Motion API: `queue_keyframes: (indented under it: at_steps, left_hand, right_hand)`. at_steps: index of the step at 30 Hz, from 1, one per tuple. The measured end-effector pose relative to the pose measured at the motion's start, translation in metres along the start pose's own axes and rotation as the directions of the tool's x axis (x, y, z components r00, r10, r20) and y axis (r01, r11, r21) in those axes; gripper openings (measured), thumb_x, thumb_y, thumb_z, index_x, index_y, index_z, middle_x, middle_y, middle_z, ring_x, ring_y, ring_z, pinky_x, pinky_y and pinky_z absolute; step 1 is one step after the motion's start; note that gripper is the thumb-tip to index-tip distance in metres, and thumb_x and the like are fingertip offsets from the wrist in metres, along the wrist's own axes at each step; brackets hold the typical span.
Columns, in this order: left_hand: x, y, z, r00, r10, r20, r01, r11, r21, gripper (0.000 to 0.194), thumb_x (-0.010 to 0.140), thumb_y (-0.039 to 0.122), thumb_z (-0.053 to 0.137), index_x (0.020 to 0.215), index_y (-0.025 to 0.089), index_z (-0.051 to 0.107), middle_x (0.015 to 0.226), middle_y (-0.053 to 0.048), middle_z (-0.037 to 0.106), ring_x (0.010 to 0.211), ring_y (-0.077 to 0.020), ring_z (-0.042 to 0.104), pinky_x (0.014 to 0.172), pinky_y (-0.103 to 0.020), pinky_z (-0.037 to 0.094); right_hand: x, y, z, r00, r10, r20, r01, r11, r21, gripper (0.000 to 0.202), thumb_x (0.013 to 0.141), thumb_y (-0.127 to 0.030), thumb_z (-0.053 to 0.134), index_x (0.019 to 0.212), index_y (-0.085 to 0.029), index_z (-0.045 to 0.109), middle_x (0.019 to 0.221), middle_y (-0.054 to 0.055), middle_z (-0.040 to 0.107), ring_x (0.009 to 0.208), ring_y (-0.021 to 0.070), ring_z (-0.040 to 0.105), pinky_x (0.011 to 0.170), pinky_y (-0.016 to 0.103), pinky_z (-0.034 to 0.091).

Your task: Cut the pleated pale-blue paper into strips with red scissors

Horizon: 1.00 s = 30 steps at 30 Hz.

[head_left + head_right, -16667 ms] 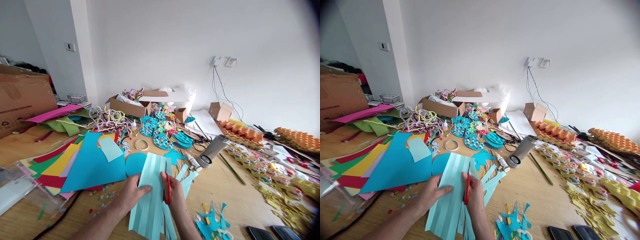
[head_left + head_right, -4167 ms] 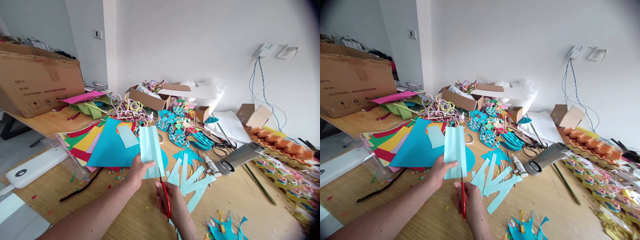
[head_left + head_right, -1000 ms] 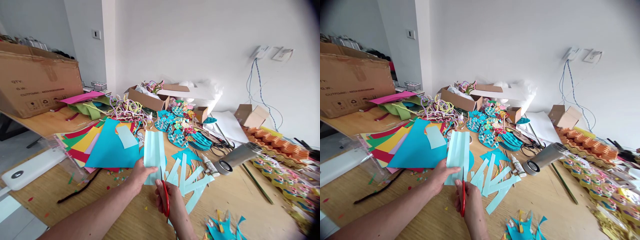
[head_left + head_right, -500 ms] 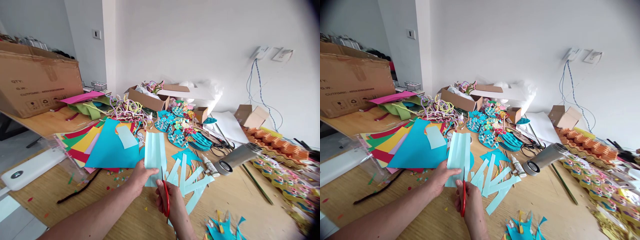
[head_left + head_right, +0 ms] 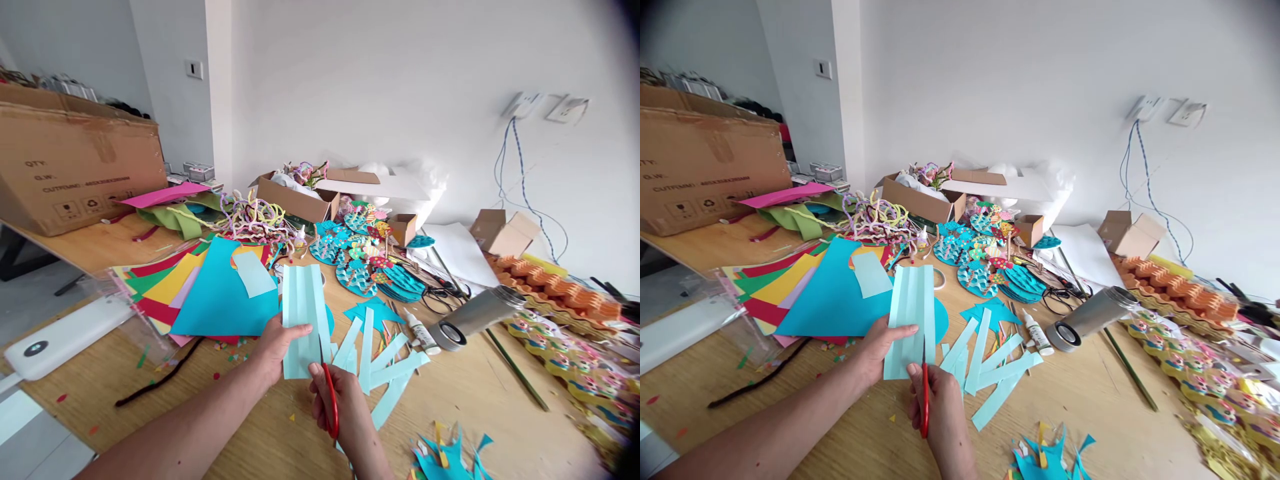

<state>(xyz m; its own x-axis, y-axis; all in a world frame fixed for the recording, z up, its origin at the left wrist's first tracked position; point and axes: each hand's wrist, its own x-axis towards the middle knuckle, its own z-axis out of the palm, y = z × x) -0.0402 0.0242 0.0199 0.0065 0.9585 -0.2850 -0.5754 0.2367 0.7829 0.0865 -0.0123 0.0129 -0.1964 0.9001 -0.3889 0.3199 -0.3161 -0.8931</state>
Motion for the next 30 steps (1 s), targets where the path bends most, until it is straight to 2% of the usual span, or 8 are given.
queue_keyframes:
  at_steps: [5, 10, 30]
  left_hand:
    - [0.0018, -0.0018, -0.0013, 0.999, -0.011, -0.032, 0.013, 0.999, 0.04, 0.03, 0.054, 0.013, 0.071, 0.083, 0.01, 0.063, 0.07, -0.007, 0.069, 0.059, -0.0203, 0.062, 0.056, -0.033, 0.05]
    - [0.0, -0.0032, 0.0001, 0.999, -0.022, -0.026, 0.023, 0.999, 0.042, 0.032, 0.054, 0.012, 0.07, 0.085, 0.011, 0.063, 0.072, -0.008, 0.069, 0.062, -0.0213, 0.063, 0.057, -0.034, 0.051]
    - [-0.0011, -0.0038, 0.0004, 0.999, -0.03, -0.025, 0.031, 0.998, 0.051, 0.028, 0.055, 0.012, 0.069, 0.082, 0.012, 0.064, 0.069, -0.006, 0.07, 0.059, -0.0207, 0.063, 0.056, -0.033, 0.051]
  right_hand:
    - [-0.0004, -0.0011, -0.0009, 1.0, -0.023, 0.011, 0.023, 0.999, -0.037, 0.054, 0.07, -0.069, 0.041, 0.059, -0.016, 0.046, 0.034, -0.004, 0.046, 0.025, 0.0066, 0.04, 0.027, 0.016, 0.026]
    - [-0.0027, -0.0022, -0.0018, 0.998, -0.059, 0.014, 0.059, 0.997, -0.059, 0.053, 0.074, -0.067, 0.039, 0.059, -0.016, 0.045, 0.034, -0.003, 0.047, 0.027, 0.0065, 0.04, 0.029, 0.016, 0.025]
    - [-0.0044, -0.0031, -0.0001, 1.0, -0.021, 0.006, 0.021, 1.0, 0.01, 0.054, 0.071, -0.069, 0.041, 0.059, -0.017, 0.045, 0.033, -0.004, 0.045, 0.026, 0.0062, 0.038, 0.029, 0.016, 0.025]
